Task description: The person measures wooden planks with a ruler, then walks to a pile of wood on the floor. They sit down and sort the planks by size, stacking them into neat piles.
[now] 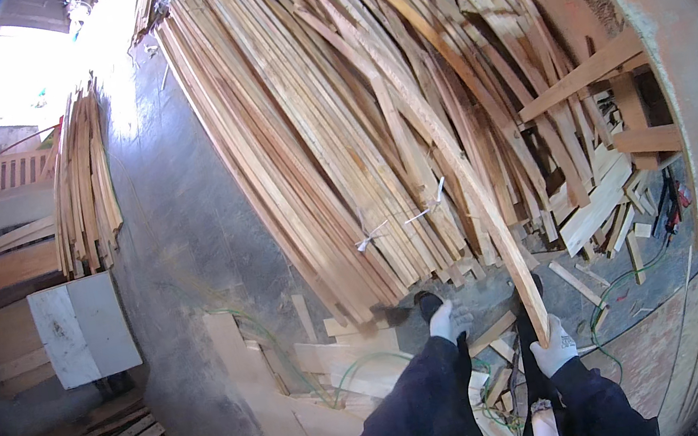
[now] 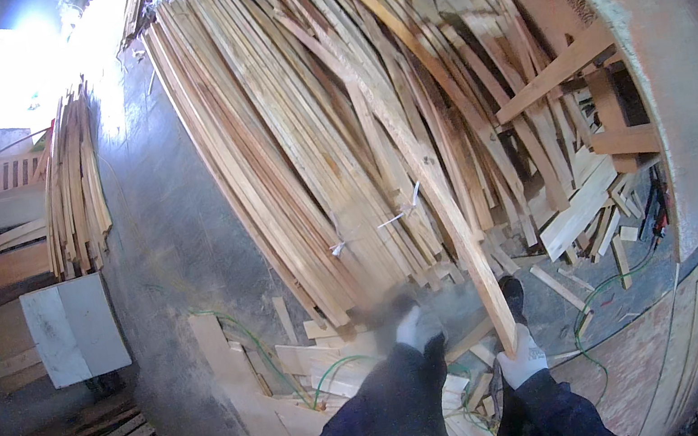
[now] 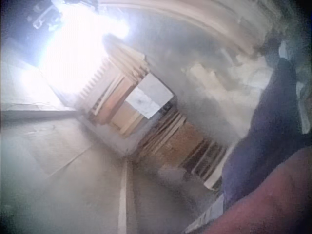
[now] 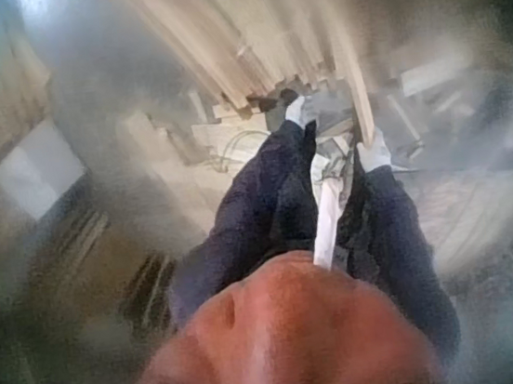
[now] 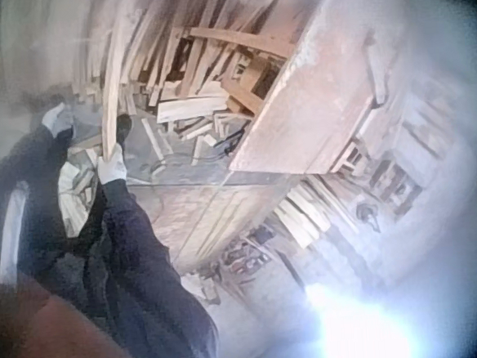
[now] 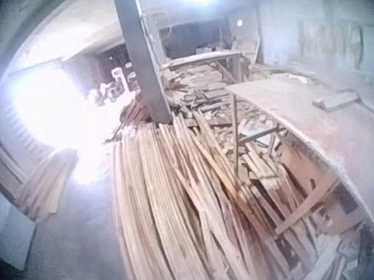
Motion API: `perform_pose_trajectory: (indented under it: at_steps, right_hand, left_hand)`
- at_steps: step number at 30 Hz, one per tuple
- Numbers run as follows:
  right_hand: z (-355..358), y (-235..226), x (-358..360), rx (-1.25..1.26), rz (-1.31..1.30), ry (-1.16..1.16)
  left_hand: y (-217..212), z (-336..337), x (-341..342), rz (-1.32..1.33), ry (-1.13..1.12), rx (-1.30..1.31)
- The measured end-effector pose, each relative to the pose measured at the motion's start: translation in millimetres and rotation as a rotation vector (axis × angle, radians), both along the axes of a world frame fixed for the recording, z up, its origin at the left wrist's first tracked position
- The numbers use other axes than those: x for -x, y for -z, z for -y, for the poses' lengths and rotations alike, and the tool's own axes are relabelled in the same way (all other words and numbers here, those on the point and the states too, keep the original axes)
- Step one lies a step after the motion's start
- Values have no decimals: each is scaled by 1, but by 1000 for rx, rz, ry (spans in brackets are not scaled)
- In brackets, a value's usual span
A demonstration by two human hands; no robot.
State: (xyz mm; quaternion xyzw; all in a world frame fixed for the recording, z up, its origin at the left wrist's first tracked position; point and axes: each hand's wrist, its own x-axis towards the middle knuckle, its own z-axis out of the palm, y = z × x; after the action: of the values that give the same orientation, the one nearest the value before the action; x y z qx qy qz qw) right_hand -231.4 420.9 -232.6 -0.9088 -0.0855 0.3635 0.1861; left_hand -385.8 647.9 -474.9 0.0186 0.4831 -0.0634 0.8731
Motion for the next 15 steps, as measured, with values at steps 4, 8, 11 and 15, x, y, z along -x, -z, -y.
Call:
perform_pose_trajectory:
  at_steps: [4,8,11,15]
  right_hand:
    - [-6,5,6,78,-162,30]
    - [3,19,4,-4,-136,41]
    - [9,34,1,-31,-247,129]
    - [11,46,2,-79,-476,332]
  left_hand:
    - [49,-41,22,-11,-22,-171]
    - [65,-76,23,-387,287,-623]
    - [70,-100,17,-449,358,-746]
    - [91,-126,16,-548,751,-1235]
